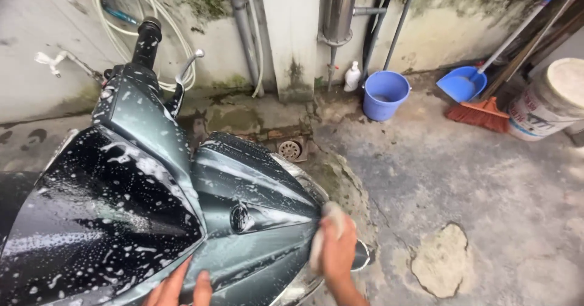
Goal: The person scrubs a soapy scooter with a cloth, cleaning the seat, side panels, footrest, and front body. A dog is visible lying on the ground nearby.
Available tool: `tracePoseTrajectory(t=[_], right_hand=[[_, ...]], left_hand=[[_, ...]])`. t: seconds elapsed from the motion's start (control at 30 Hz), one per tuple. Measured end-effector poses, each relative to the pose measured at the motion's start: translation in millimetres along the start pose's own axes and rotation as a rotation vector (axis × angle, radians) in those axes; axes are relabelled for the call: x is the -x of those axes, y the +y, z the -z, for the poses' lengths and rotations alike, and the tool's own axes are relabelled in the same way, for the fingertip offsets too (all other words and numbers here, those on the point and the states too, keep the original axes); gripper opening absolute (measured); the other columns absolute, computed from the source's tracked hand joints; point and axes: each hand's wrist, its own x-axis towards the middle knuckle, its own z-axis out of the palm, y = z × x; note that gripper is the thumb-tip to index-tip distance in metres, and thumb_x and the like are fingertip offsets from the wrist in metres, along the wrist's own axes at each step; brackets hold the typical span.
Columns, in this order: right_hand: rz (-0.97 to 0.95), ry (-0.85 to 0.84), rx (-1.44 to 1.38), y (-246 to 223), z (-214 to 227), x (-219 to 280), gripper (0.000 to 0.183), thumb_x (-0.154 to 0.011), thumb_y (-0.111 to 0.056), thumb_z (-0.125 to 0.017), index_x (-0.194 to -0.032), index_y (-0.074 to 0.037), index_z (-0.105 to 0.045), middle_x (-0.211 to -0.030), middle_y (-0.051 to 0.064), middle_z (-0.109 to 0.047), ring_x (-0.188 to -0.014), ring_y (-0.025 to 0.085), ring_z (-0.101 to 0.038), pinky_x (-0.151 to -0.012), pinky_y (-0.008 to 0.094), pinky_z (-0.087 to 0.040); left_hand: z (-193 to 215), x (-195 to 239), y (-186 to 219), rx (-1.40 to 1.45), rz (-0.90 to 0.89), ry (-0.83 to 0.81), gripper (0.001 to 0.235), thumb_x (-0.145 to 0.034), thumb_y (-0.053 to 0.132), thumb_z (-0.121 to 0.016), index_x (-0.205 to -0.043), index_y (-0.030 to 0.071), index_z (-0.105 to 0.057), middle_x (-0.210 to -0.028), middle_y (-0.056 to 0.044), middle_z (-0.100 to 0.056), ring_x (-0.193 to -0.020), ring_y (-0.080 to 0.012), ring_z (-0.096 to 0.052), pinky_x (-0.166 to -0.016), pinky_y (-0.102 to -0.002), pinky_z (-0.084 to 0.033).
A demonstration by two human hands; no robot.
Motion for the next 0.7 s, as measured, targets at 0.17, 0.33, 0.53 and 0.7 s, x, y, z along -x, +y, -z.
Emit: tracePoseTrajectory(t=[0.17, 0.33, 0.53, 0.7], right_hand=[[0.258, 0.012, -0.064, 30, -6, -2, 0.031, -0.084, -0.035, -0.041, -0.083, -0.008, -0.058, -0.080, 0.007, -0.061, -0.078, 0.017, -0.054, -0.075, 0.033, -0.041], [-0.328, 0.180, -0.084, 20, -7, -21, 0.065, -0.077, -0.047, -0.043, -0.115, 0.004, -0.053, -0.117, 0.023, -0.054, -0.110, 0.037, -0.048, -0.094, 0.039, -0.034], [0.282, -0.038, 0.058, 40, 6, 3, 0.036, -0.076, -0.034, -0.044, -0.094, -0.007, -0.060, -0.096, 0.008, -0.061, -0.091, 0.020, -0.053, -0.086, 0.034, -0.037], [0.122, 0.070, -0.032, 41, -4, 35, 0.044, -0.073, -0.029, -0.052, -0.115, -0.015, -0.057, -0.120, 0.011, -0.051, -0.109, 0.022, -0.046, -0.093, 0.032, -0.031]], left_hand=[[-13, -7, -7, 0.058, -0.133, 0.121, 0.036, -0.065, 0.024, -0.066, -0.101, 0.021, -0.068, -0.092, -0.010, -0.065, -0.090, -0.0263, -0.060, -0.091, -0.035, -0.043], [-1, -6, -3, 0.130, -0.213, 0.191, 0.034, -0.067, 0.025, -0.063, -0.100, 0.019, -0.068, -0.095, -0.007, -0.067, -0.089, -0.0219, -0.063, -0.083, -0.030, -0.047], [12, -3, 11, 0.049, 0.106, 0.019, 0.034, -0.069, 0.030, -0.065, -0.102, 0.024, -0.069, -0.070, -0.005, -0.060, -0.042, -0.0163, -0.051, -0.051, -0.025, -0.045], [7, -2, 6, 0.062, 0.008, 0.035, 0.035, -0.067, 0.029, -0.063, -0.101, 0.022, -0.069, -0.090, -0.004, -0.068, -0.085, -0.0196, -0.061, -0.080, -0.031, -0.045]])
